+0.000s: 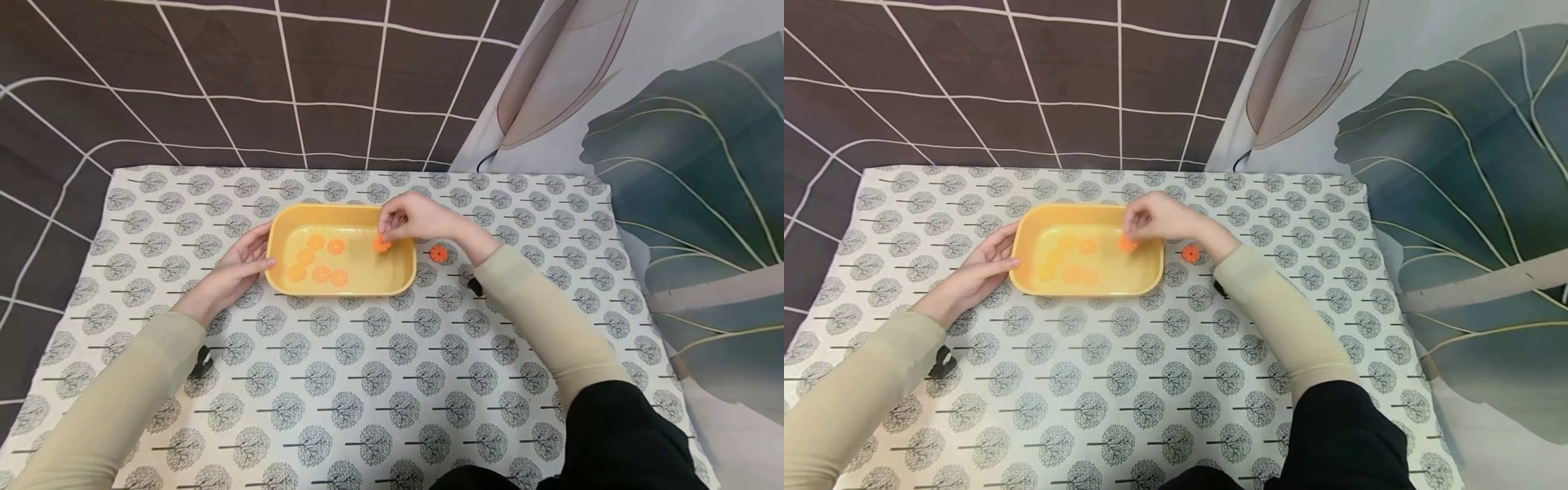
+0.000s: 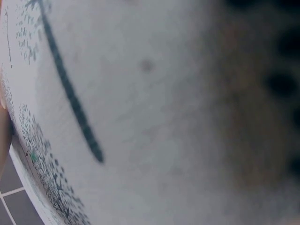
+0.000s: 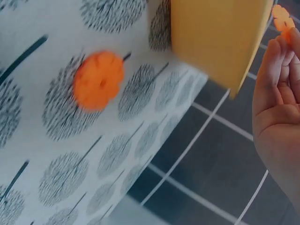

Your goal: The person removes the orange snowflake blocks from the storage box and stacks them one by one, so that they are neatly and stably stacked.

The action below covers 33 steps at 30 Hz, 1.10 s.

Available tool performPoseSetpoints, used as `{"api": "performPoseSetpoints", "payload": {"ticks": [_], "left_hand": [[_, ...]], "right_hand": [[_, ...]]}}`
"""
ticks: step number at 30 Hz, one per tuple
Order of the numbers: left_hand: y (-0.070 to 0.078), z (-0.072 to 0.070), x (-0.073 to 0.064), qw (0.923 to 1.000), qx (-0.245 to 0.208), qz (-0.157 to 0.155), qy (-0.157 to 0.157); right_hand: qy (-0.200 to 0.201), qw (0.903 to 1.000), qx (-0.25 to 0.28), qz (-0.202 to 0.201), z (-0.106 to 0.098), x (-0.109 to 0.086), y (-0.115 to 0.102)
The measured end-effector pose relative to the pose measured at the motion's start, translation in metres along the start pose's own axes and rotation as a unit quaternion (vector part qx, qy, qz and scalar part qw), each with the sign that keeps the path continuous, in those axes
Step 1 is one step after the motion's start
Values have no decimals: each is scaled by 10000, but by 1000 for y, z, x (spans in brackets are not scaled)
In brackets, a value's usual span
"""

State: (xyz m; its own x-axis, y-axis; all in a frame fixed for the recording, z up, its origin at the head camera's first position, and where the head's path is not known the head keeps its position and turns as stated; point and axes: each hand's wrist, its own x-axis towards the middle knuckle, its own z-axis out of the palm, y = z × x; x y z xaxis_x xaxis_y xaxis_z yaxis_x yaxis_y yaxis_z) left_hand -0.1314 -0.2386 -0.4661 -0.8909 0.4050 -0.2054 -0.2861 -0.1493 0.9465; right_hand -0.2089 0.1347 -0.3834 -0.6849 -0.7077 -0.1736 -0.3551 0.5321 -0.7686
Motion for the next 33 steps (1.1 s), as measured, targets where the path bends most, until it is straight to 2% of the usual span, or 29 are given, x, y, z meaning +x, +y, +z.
{"api": "performPoseSetpoints", "payload": {"ticks": [6, 11, 19, 33], "left_hand": [[1, 0, 1, 9999, 109, 16, -61], [3, 2, 1, 9999, 87, -52, 8], [4, 1, -1, 10000, 24, -16, 10], [0, 0, -1, 10000, -27, 61, 37]], "right_hand": [[401, 9979, 477, 193, -19, -21, 12], [657, 9940, 790, 361, -28, -36, 30], [692, 9847, 1286, 951, -31, -55, 54], [792, 9798, 790, 1659, -17, -71, 89]]}}
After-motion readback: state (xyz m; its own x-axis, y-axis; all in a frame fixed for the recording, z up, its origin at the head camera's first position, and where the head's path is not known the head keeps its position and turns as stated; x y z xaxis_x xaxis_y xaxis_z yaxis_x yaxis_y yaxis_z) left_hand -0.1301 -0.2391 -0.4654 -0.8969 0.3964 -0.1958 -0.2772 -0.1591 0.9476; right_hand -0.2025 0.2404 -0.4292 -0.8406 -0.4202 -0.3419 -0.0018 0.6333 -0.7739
